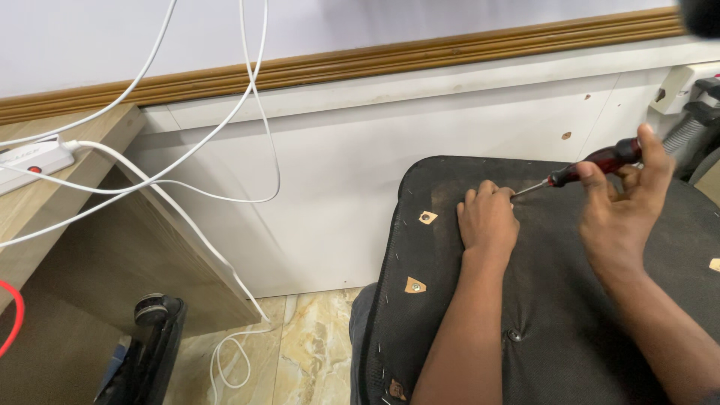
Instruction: The person uses a screwdriver to tighten screws on a black upholstered chair seat. The hands hold the seat steady while turning the screwdriver clockwise at multiple screw locations.
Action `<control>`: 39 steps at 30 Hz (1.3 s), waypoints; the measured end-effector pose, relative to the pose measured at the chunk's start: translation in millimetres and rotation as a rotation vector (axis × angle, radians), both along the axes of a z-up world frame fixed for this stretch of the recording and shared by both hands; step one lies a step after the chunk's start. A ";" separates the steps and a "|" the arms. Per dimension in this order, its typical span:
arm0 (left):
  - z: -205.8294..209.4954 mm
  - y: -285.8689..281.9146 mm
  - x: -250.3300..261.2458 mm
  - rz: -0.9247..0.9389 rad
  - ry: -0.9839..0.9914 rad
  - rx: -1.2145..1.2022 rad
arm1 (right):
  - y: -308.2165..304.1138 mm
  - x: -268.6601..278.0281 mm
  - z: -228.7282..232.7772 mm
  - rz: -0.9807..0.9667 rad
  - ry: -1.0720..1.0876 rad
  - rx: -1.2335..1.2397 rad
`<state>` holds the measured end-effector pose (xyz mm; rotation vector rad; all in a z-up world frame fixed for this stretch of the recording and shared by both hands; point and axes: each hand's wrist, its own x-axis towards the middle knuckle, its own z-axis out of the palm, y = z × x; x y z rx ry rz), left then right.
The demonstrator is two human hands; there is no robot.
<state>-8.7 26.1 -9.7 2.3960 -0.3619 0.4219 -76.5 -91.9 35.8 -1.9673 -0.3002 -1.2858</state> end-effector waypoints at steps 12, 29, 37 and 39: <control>7.0 11.8 -8.2 -0.074 -0.125 -0.133 | 17.7 -0.6 -2.9 0.103 -0.034 -0.049; 22.5 10.8 -22.0 -0.231 -0.306 -0.387 | 23.2 3.9 4.5 0.150 -0.007 0.034; 21.0 4.7 -14.0 -0.123 -0.326 -0.365 | 40.4 -6.8 31.7 0.175 0.056 -0.010; 19.8 3.7 -11.4 -0.090 -0.340 -0.357 | 41.0 -6.1 32.7 0.160 0.069 -0.006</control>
